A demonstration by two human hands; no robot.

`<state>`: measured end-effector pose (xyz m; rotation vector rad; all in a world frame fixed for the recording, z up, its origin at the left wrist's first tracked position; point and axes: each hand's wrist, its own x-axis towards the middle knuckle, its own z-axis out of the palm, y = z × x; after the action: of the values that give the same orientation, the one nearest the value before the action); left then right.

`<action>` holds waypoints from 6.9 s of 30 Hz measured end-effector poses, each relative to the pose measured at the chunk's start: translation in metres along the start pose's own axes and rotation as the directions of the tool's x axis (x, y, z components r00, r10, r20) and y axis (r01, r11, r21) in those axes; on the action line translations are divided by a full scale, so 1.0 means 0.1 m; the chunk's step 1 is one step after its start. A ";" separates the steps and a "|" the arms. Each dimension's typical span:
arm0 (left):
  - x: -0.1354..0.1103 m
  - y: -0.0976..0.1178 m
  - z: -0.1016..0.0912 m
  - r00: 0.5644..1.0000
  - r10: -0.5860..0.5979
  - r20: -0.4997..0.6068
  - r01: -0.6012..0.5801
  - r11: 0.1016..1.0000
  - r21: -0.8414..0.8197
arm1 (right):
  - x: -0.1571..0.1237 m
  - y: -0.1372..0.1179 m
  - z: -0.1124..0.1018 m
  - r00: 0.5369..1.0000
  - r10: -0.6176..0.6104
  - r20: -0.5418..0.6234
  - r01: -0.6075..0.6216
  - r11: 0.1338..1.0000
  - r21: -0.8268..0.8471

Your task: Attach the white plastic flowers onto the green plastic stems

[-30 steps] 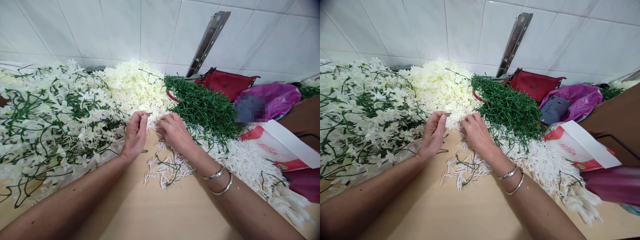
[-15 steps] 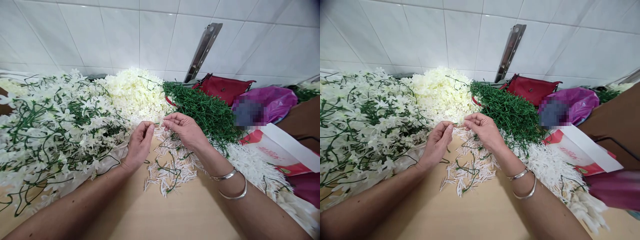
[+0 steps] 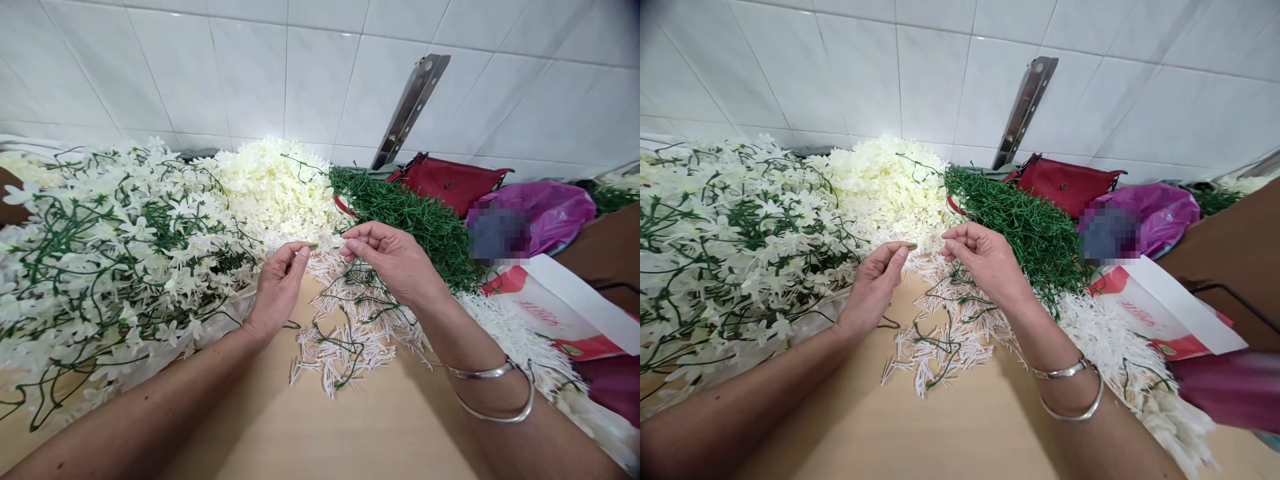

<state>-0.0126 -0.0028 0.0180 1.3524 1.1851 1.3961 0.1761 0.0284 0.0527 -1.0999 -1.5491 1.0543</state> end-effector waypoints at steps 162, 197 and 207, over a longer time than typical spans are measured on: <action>-0.13 -0.08 0.08 0.946 -0.127 0.299 0.118 0.992 0.049 | -0.42 0.34 0.21 0.959 0.284 0.025 -0.273 0.892 0.360; -0.07 -0.07 0.00 0.818 0.023 0.575 -0.242 0.920 0.307 | -0.42 0.31 0.03 0.925 0.310 0.219 -0.357 0.906 0.226; -0.10 -0.08 0.04 0.855 0.010 0.519 -0.242 0.893 0.381 | -0.41 0.30 0.08 0.928 0.323 0.188 -0.357 0.914 0.192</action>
<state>-0.0080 -0.0108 0.0077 1.9998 1.0850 0.7848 0.1800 -0.0057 0.0139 -1.1787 -1.3394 1.5433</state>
